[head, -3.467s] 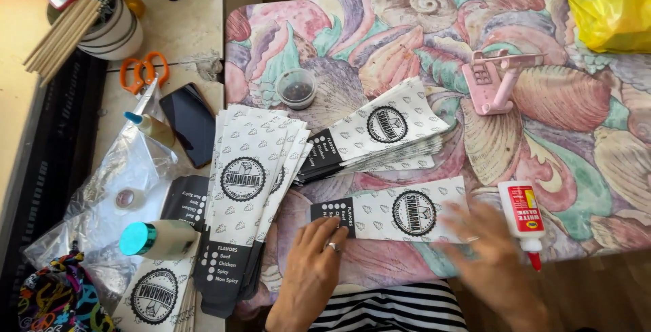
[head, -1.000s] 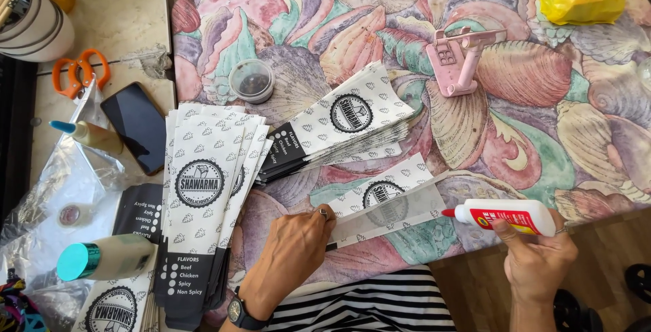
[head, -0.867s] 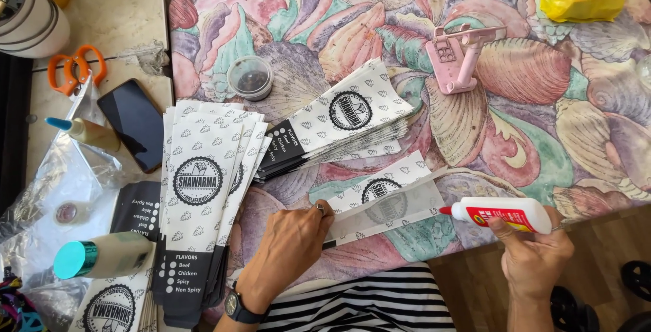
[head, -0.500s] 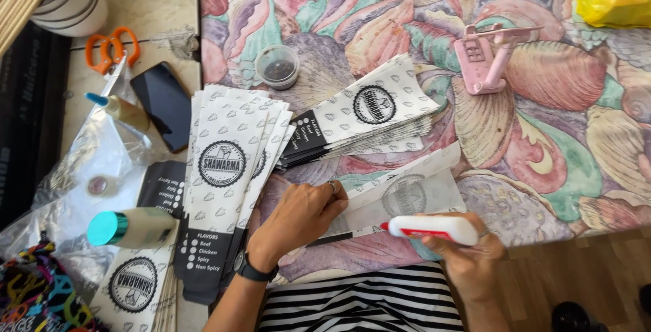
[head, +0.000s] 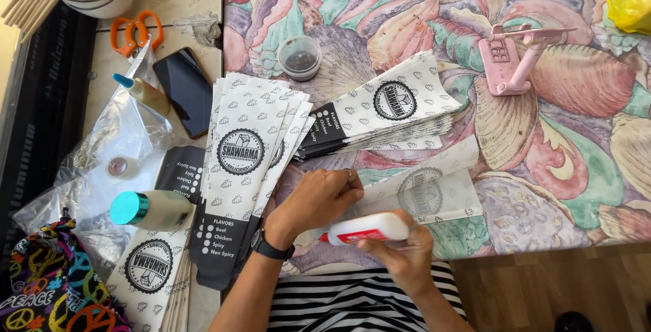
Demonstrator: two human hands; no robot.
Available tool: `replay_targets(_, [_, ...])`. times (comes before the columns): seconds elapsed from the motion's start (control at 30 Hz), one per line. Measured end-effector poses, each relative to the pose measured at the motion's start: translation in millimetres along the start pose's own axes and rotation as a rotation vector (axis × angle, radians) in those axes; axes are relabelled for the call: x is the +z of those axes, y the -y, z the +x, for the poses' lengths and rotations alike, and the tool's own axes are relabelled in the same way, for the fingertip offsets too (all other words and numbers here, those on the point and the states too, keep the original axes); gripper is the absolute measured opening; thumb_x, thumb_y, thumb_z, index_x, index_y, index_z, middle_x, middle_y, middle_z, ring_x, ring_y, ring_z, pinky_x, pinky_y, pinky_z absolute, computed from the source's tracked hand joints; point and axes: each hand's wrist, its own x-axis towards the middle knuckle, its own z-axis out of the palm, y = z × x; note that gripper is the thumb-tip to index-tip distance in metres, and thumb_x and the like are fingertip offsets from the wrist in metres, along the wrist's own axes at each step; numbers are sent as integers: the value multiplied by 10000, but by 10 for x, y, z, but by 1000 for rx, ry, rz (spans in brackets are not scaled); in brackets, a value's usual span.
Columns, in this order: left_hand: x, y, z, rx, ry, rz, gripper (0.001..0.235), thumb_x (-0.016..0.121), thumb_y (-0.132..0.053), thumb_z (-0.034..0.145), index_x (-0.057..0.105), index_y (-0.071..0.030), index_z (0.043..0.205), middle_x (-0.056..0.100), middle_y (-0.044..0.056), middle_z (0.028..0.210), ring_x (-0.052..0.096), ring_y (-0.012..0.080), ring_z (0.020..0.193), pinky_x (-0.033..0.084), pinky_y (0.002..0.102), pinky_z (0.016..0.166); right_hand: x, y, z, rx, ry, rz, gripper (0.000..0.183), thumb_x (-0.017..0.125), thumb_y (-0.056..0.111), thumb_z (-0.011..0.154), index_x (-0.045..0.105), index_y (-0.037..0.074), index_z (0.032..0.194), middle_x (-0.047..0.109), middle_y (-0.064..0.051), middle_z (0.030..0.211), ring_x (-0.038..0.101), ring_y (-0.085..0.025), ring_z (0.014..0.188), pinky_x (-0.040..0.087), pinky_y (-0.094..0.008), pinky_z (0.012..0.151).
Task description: Applying glue to paper food wraps and stacking them for assembly
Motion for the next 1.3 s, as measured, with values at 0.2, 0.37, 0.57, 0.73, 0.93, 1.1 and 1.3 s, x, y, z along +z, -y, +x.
replay_targets(0.2, [254,-398,-330,31,-108,184,159,632,-154,1073,638,-108,921,510,-65,573,318,87,449,247,236,380,-1446,-176,54,-123,-556,244,341,735,13,882,642,32,1209,699,-48,1024,682,-152,901,612,-305,867])
replay_targets(0.37, [582,-438,-464,288,-435,276,205,667,20,887,762,-51,1054,724,213,1120,673,444,1070,598,492,873,-2091,170,368,25,-595,-278,494,756,43,947,471,46,1350,602,-242,1408,675,-196,1063,616,-347,820])
replay_targets(0.57, [746,-373,-508,243,-407,283,238,700,14,860,767,-64,1075,652,250,1278,560,521,1265,527,565,1012,-1988,274,353,-328,-351,-1266,417,858,27,940,732,-89,1320,722,-201,1199,640,-286,936,535,-428,854])
replay_targets(0.73, [785,-368,-524,241,-439,269,209,705,-25,888,774,-74,1079,650,228,1304,558,495,1283,506,556,1043,-1146,305,218,-657,90,-1078,168,714,3,928,737,70,1080,672,-140,1215,663,-321,1148,549,-416,1057])
replay_targets(0.93, [745,-330,-625,292,-508,217,279,702,-55,932,729,-63,1210,611,244,1383,507,468,1356,459,542,1106,-1001,161,48,-516,581,-1439,876,239,672,972,-44,159,1624,-102,-36,1708,-84,-244,1580,-72,-551,1249])
replay_targets(1.1, [776,-197,-721,295,-331,340,534,586,-285,1038,459,-131,1534,370,185,1615,308,405,1500,239,541,1224,-1549,105,45,-200,251,-1593,837,61,726,936,0,240,1614,-120,60,1702,-184,-244,1573,-154,-645,1199])
replay_targets(1.3, [849,-203,-911,-28,-466,752,994,323,-726,946,147,-2,1605,115,176,1705,64,310,1599,63,561,1280,-1453,133,-20,-278,108,-1537,891,221,681,991,248,44,1613,134,-115,1724,-9,-351,1610,-64,-680,1241])
